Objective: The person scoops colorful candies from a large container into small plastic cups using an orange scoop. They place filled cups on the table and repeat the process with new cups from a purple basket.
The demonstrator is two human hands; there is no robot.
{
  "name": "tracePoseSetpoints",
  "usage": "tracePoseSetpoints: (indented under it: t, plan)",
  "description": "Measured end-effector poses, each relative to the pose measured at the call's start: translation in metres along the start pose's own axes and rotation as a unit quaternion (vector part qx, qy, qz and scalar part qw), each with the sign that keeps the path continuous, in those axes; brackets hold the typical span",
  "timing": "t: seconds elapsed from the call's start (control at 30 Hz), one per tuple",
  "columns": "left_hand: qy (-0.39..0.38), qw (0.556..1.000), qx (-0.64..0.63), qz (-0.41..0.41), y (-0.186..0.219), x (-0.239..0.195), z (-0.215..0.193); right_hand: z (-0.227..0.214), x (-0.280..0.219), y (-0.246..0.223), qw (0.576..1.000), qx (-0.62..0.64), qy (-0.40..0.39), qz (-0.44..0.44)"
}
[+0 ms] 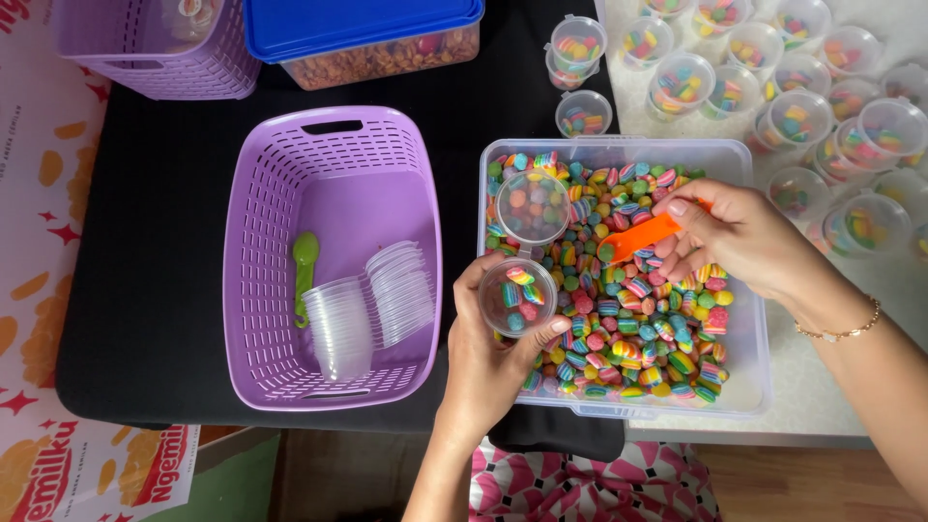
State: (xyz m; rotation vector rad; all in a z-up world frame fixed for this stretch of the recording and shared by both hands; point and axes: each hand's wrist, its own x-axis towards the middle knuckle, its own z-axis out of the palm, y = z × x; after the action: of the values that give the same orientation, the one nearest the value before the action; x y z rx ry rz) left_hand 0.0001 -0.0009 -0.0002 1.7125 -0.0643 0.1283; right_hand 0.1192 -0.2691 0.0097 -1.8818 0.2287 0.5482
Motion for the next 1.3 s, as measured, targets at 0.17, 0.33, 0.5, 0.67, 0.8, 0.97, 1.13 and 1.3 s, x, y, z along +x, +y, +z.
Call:
tracePoseSetpoints:
  t: [0.17,0.33,0.5,0.67,0.8,0.97,1.13,1.3]
  plan:
    - [-0.004,1.0,0.002,0.002,0.001,0.0,-0.001,-0.003,-0.01,-0.002,0.998,0.037,0.012,-0.041]
    - [-0.009,1.0,0.013,0.002,0.002,0.0,-0.002,0.014,-0.054,-0.036,0.993,0.033,0.058,-0.097]
    - [-0.013,1.0,0.011,0.007,0.003,0.0,-0.001,0.046,-0.084,-0.061,0.978,-0.014,-0.003,-0.21]
    - [-0.008,1.0,0.013,0.009,0.001,0.0,0.0,0.069,-0.089,-0.045,0.902,-0.153,-0.006,-0.403]
    - [-0.011,0.999,0.002,0.035,0.0,0.0,0.0,0.067,-0.095,-0.043,0.863,-0.199,0.01,-0.465]
    - [-0.018,1.0,-0.006,-0.012,0.007,0.0,-0.003,0.057,-0.107,-0.029,0.888,-0.138,0.107,-0.426]
    - [-0.016,0.999,-0.02,-0.02,0.006,-0.001,-0.002,0.033,-0.121,0.02,0.89,-0.098,0.281,-0.346]
    - [-0.007,0.999,-0.03,-0.018,0.005,-0.006,-0.001,0.01,-0.126,0.094,0.894,-0.169,0.369,-0.188]
